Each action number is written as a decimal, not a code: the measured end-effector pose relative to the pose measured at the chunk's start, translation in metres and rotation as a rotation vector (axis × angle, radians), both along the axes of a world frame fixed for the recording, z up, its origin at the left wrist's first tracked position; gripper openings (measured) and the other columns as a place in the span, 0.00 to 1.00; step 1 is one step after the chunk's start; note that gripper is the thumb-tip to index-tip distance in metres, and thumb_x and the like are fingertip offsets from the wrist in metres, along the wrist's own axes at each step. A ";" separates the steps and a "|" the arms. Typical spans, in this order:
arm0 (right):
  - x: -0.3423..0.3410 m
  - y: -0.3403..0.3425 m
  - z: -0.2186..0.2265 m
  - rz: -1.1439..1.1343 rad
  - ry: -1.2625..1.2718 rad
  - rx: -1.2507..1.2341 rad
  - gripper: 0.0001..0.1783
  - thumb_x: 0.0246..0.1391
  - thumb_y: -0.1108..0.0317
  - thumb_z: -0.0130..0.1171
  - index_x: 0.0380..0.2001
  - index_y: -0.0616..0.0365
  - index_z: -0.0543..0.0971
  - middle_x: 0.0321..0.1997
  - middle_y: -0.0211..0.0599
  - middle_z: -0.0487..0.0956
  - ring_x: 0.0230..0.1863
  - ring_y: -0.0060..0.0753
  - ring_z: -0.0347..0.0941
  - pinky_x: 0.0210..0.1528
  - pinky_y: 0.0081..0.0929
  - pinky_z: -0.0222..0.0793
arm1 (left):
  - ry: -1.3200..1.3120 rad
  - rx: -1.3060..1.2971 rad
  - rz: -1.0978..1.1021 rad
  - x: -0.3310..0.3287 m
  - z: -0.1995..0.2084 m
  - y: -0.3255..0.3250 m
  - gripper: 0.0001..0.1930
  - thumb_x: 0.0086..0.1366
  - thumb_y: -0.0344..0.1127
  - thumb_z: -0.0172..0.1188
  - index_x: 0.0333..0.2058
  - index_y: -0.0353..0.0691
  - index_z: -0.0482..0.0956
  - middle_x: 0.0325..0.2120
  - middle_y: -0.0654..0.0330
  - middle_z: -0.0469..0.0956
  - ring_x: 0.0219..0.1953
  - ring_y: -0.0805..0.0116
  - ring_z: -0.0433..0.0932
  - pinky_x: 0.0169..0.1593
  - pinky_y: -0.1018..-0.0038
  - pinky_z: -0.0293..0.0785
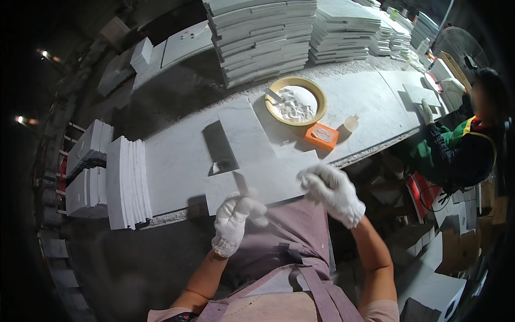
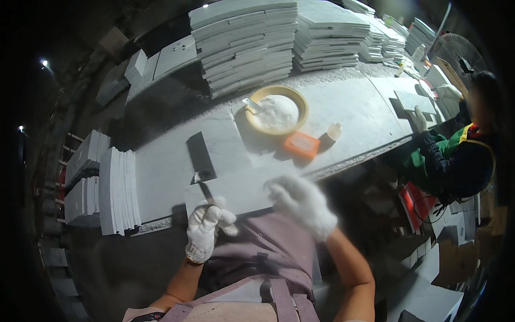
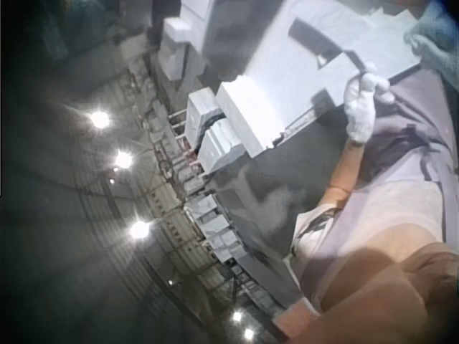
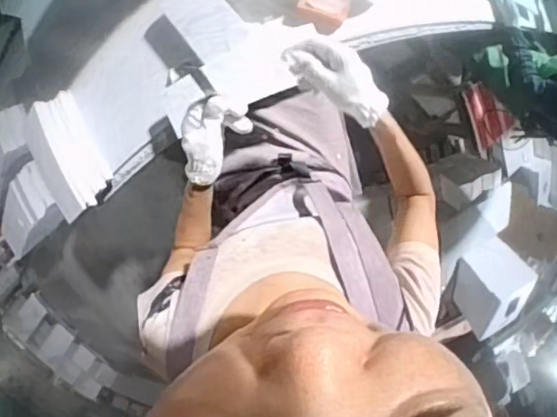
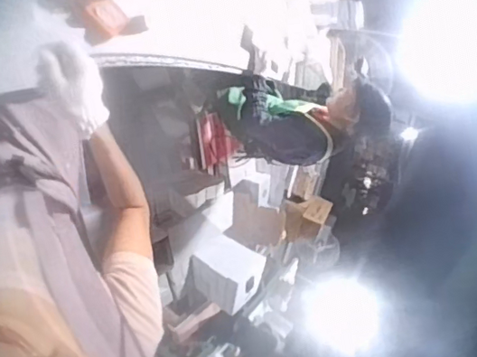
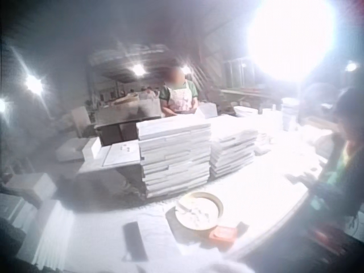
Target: The person repeatedly picks up rectangular tiles from a stack, applies a white paste to the edges using a small tool, and scrapes the edges with a metal tool. The person then places the tiles back onto the stack. The process is repeated for multiple tiles.
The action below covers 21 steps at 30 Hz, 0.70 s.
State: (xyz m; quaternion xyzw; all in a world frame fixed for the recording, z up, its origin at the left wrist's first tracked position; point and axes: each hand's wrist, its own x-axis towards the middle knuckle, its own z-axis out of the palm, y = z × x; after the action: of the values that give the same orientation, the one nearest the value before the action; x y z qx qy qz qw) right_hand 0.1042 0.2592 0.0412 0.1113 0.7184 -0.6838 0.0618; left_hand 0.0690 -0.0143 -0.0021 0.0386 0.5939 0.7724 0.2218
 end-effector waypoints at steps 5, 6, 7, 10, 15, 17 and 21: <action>-0.101 0.028 -0.021 -0.001 0.208 0.695 0.07 0.66 0.69 0.65 0.43 0.59 0.80 0.36 0.37 0.83 0.36 0.26 0.81 0.36 0.27 0.78 | -0.094 -0.142 -0.022 -0.006 0.000 0.003 0.16 0.76 0.31 0.62 0.57 0.28 0.75 0.43 0.53 0.83 0.37 0.64 0.86 0.48 0.70 0.83; -0.118 0.030 -0.026 -0.026 0.244 0.910 0.10 0.66 0.62 0.65 0.44 0.56 0.80 0.36 0.41 0.84 0.39 0.38 0.84 0.40 0.35 0.80 | -0.099 -0.117 -0.029 -0.006 0.000 0.001 0.16 0.76 0.31 0.62 0.56 0.28 0.76 0.43 0.53 0.84 0.37 0.64 0.86 0.48 0.70 0.83; -0.135 0.031 -0.030 -0.011 0.279 0.951 0.12 0.66 0.59 0.65 0.46 0.54 0.80 0.40 0.43 0.84 0.41 0.44 0.84 0.43 0.39 0.80 | -0.120 -0.108 -0.038 -0.005 0.000 -0.001 0.16 0.76 0.30 0.62 0.56 0.28 0.76 0.42 0.53 0.84 0.37 0.64 0.86 0.48 0.70 0.83; -0.188 0.030 -0.041 -0.036 0.438 1.096 0.18 0.64 0.54 0.65 0.52 0.50 0.80 0.49 0.48 0.83 0.45 0.54 0.84 0.47 0.45 0.80 | -0.180 -0.190 -0.095 -0.008 0.002 -0.010 0.16 0.76 0.31 0.60 0.57 0.27 0.76 0.40 0.54 0.85 0.35 0.65 0.86 0.47 0.71 0.82; -0.249 0.023 -0.057 0.017 0.347 1.204 0.29 0.64 0.52 0.65 0.65 0.45 0.75 0.58 0.55 0.79 0.51 0.57 0.83 0.52 0.48 0.81 | -0.221 -0.165 -0.109 -0.015 0.006 -0.017 0.17 0.76 0.32 0.60 0.57 0.28 0.77 0.38 0.54 0.85 0.32 0.66 0.86 0.42 0.74 0.81; -0.267 0.020 -0.063 0.033 0.310 1.162 0.33 0.63 0.52 0.65 0.69 0.42 0.71 0.63 0.57 0.76 0.57 0.59 0.80 0.56 0.47 0.79 | -0.187 -0.259 -0.160 -0.017 0.007 -0.016 0.17 0.77 0.31 0.59 0.59 0.29 0.76 0.35 0.54 0.85 0.29 0.66 0.85 0.38 0.75 0.81; -0.299 0.011 -0.077 0.030 0.265 1.081 0.33 0.60 0.53 0.69 0.67 0.43 0.73 0.63 0.58 0.75 0.61 0.63 0.77 0.61 0.51 0.75 | -0.351 -0.088 -0.127 -0.022 0.015 -0.010 0.18 0.78 0.34 0.58 0.60 0.30 0.75 0.33 0.58 0.82 0.28 0.72 0.81 0.37 0.76 0.80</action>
State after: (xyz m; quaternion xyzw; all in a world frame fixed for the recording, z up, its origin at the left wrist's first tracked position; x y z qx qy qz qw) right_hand -0.1946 0.2701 -0.0355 0.0302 0.9701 -0.2252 -0.0853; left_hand 0.0467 -0.0244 0.0129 -0.0690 0.5754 0.7252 0.3719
